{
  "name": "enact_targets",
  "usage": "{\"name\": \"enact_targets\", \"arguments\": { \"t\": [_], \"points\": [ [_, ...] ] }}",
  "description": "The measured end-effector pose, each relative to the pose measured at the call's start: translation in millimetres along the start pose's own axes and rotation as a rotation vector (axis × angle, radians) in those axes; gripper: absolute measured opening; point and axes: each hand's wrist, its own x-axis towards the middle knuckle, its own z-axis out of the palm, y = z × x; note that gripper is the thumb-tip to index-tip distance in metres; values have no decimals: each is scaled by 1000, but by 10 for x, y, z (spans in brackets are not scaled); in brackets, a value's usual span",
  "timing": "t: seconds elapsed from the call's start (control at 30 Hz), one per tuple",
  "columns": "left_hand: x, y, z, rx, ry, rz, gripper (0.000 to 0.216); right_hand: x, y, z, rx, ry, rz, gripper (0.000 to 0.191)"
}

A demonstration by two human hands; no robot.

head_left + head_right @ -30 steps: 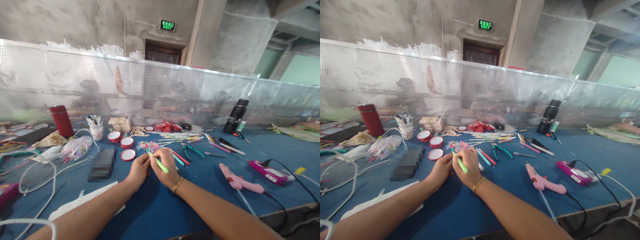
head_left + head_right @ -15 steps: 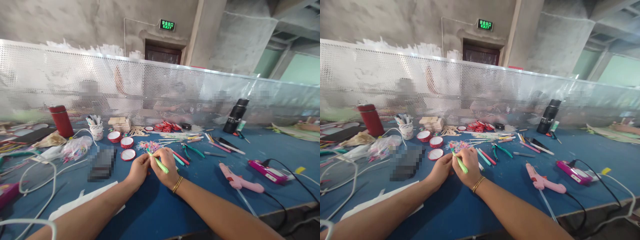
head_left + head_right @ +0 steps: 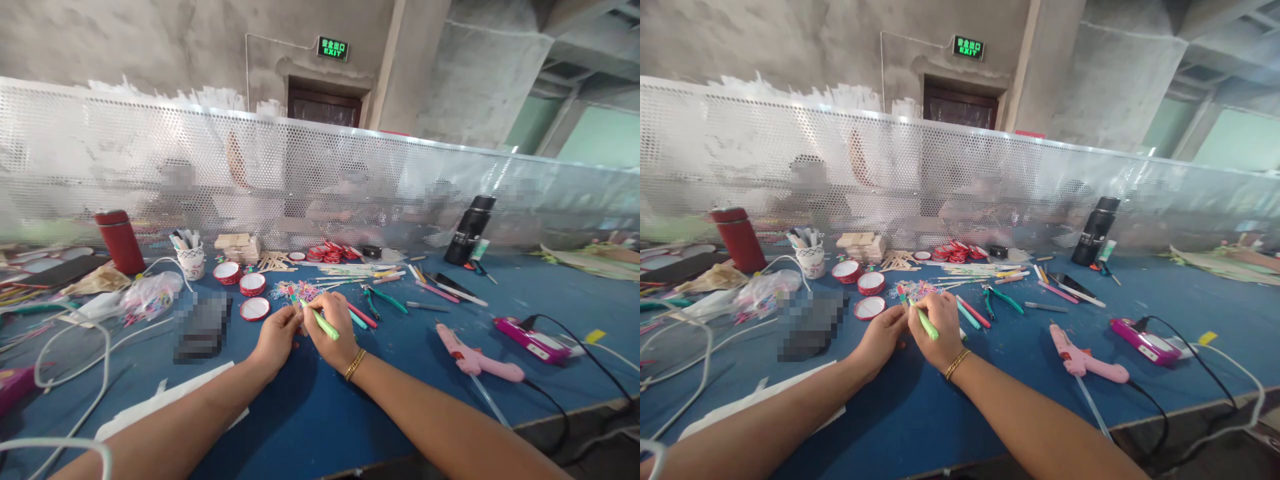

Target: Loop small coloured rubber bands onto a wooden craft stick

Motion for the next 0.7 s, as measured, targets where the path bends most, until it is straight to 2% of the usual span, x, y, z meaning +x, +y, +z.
{"name": "enact_targets", "arguments": {
  "t": [0.27,0.7],
  "points": [
    [18,-46,-6,-20,-11,20,32,-29,-26,26,29,-27,-45,9],
    [-7,18,10,-2,1,-3,36,-14,8,10,2,-21,1,10]
  ]
}}
